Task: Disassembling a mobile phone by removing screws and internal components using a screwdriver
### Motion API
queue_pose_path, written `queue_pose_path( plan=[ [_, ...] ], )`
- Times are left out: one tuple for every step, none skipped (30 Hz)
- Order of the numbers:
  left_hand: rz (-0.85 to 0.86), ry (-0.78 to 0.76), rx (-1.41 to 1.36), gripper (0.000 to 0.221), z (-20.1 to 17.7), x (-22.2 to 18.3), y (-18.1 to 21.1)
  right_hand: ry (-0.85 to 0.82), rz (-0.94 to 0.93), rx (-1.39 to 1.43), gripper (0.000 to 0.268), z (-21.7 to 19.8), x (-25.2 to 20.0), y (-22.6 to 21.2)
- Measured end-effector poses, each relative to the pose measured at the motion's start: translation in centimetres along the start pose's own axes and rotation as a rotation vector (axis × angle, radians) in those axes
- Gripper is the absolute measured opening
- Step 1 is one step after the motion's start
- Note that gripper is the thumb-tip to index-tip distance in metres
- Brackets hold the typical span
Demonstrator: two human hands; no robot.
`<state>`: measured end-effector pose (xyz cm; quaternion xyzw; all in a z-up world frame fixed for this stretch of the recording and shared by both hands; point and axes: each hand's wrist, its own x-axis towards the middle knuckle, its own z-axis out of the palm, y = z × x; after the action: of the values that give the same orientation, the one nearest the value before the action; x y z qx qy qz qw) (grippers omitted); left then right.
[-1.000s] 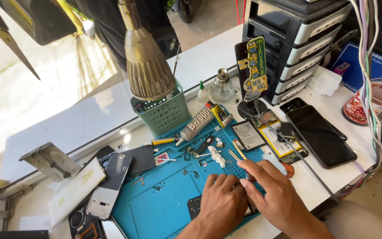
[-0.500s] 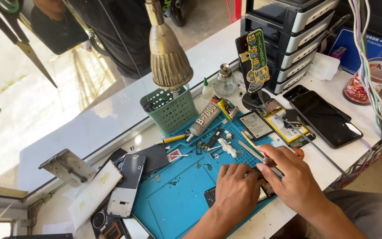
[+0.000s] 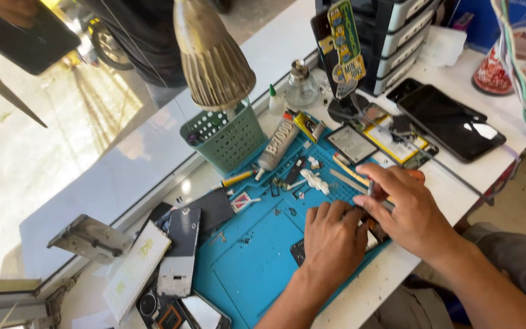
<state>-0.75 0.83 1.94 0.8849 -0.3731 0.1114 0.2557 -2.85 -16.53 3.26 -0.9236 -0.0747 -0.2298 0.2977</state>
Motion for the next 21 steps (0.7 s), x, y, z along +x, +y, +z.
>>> queue_pose_path(
  plan=[
    [-0.012,-0.028,-0.016,0.022,-0.1,-0.3,-0.1,-0.021,0.027,0.005,0.054,-0.3,-0.2,-0.2],
    [-0.019,-0.036,-0.018,0.021,-0.1,-0.4,-0.3,-0.062,0.018,0.065,0.049,-0.6,-0.3,-0.3],
    [-0.016,-0.033,-0.018,0.021,-0.1,0.1,-0.5,-0.091,0.002,0.119,0.046,-1.1,0.1,-0.1],
    [-0.018,-0.049,-0.03,0.021,0.2,-0.1,-0.3,-0.099,0.02,0.117,0.046,-1.6,0.0,-0.1],
    [-0.021,-0.041,-0.039,0.02,0.4,0.0,-0.3,-0.151,0.045,0.22,0.048,-1.9,0.4,0.0],
    [-0.024,-0.033,-0.047,0.018,0.4,0.2,-0.4,-0.203,0.07,0.323,0.051,-2.3,0.8,0.1],
    [-0.029,-0.036,-0.047,0.018,0.5,0.1,-0.4,-0.207,0.072,0.326,0.051,-1.9,1.0,0.5],
    [-0.026,-0.036,-0.041,0.019,0.6,0.1,-0.5,-0.186,0.018,0.287,0.049,-1.6,1.3,1.0],
    [-0.024,-0.028,-0.036,0.021,0.8,0.3,-0.5,-0.165,-0.041,0.243,0.051,-1.4,1.8,1.5],
    [-0.028,-0.023,-0.039,0.021,0.7,0.7,-0.5,-0.171,-0.045,0.241,0.051,-1.6,2.2,1.6],
    [-0.011,-0.014,-0.024,0.019,0.5,0.7,-0.3,-0.171,-0.087,0.29,0.046,-1.7,2.4,1.5],
    [0.006,-0.005,-0.009,0.016,0.4,0.6,-0.2,-0.172,-0.128,0.34,0.042,-1.7,2.6,1.3],
    [-0.013,-0.005,-0.005,0.016,0.4,0.5,-0.2,-0.187,-0.134,0.351,0.042,-1.8,2.4,1.4],
    [-0.008,-0.01,-0.01,0.017,0.3,0.4,-0.1,-0.201,-0.094,0.379,0.045,-1.9,2.1,1.5],
    [0.005,-0.007,-0.007,0.017,0.1,0.7,-0.2,-0.206,-0.065,0.405,0.048,-2.0,2.2,1.7],
    [-0.006,0.003,0.006,0.017,-0.1,0.5,0.2,-0.211,-0.081,0.414,0.048,-1.9,1.9,1.5],
    [-0.02,-0.047,-0.001,0.02,-0.6,0.8,0.4,-0.185,-0.104,0.376,0.045,-1.9,2.2,1.4],
    [-0.034,-0.096,-0.009,0.023,-1.2,1.1,0.6,-0.157,-0.126,0.339,0.043,-2.1,2.5,1.2],
    [-0.035,-0.067,0.023,0.023,-1.2,1.2,0.5,-0.145,-0.166,0.348,0.043,-2.0,2.4,1.5],
    [-0.047,-0.087,0.006,0.022,-1.2,1.4,0.5,-0.163,-0.105,0.311,0.043,-1.9,2.3,1.9],
    [-0.058,-0.124,-0.028,0.023,-1.0,1.1,0.7,-0.185,-0.02,0.27,0.044,-1.9,1.3,2.3]
  ],
)
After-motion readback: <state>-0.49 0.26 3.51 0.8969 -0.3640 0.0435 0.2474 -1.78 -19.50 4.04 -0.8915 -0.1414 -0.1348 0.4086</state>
